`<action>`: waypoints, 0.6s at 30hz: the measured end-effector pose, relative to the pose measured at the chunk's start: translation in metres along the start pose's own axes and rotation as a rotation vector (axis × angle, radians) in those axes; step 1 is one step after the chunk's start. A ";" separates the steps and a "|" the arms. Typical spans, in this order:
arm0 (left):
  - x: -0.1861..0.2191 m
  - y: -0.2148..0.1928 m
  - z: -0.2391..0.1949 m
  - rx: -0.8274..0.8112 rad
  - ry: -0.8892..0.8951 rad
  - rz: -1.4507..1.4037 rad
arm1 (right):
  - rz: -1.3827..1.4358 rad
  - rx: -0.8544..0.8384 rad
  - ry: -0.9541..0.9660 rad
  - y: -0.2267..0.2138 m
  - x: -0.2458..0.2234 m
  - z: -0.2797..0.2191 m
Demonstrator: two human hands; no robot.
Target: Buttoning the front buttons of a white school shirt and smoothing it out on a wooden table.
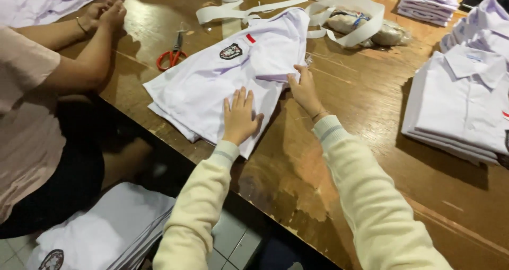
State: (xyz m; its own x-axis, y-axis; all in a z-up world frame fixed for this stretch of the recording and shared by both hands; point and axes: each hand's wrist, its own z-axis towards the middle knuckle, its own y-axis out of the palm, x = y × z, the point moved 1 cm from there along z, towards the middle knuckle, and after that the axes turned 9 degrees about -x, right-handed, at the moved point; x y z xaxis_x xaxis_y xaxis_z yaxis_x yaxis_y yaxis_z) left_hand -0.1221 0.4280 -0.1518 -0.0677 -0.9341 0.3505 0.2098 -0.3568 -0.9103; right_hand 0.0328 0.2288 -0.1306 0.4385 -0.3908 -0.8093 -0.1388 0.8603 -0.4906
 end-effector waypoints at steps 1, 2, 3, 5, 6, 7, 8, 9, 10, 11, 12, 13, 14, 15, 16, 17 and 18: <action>-0.008 0.013 0.003 0.004 -0.010 0.004 | 0.005 -0.008 -0.006 0.010 0.008 0.012; -0.014 0.026 0.007 0.098 0.007 0.043 | 0.051 0.018 0.050 0.017 0.018 0.023; -0.019 0.039 0.011 0.191 0.025 0.082 | 0.097 0.043 0.107 0.025 0.028 0.034; -0.026 0.051 0.014 0.260 0.038 0.088 | 0.090 0.058 0.179 0.031 0.044 0.052; -0.028 0.057 0.016 0.331 0.057 0.090 | 0.079 0.078 0.250 0.032 0.053 0.060; -0.029 0.055 0.017 0.328 0.057 0.092 | 0.081 0.078 0.252 0.031 0.048 0.060; -0.028 0.054 0.016 0.356 0.046 0.041 | 0.029 0.109 0.328 0.027 0.045 0.058; -0.027 0.053 0.015 0.384 0.034 -0.011 | -0.025 0.140 0.404 0.024 0.041 0.055; -0.027 0.052 0.015 0.382 0.036 -0.011 | -0.024 0.142 0.407 0.021 0.023 0.050; -0.027 0.051 0.015 0.433 0.044 -0.042 | 0.100 0.105 0.424 0.019 0.004 0.046; -0.026 0.051 0.014 0.482 0.050 -0.075 | 0.223 0.068 0.440 0.017 -0.014 0.040; -0.026 0.051 0.014 0.479 0.051 -0.076 | 0.223 0.069 0.444 0.019 0.012 0.055; -0.026 0.050 0.015 0.518 0.036 -0.090 | 0.287 0.081 0.498 0.021 0.038 0.071; -0.026 0.049 0.015 0.557 0.021 -0.104 | 0.352 0.094 0.551 0.023 0.063 0.086; -0.024 0.045 0.013 0.557 0.020 -0.106 | 0.350 0.094 0.552 0.019 0.059 0.088; -0.021 0.041 0.011 0.623 0.031 -0.108 | 0.431 0.076 0.591 0.016 0.054 0.090; -0.019 0.035 0.009 0.693 0.043 -0.108 | 0.513 0.056 0.626 0.014 0.048 0.093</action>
State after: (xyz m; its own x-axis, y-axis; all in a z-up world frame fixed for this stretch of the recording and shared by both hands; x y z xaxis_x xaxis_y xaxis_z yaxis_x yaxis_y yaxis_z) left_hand -0.1044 0.4335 -0.1880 -0.1586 -0.8986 0.4091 0.7721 -0.3711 -0.5159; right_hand 0.1350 0.2524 -0.1464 -0.2479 -0.0402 -0.9679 -0.1358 0.9907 -0.0063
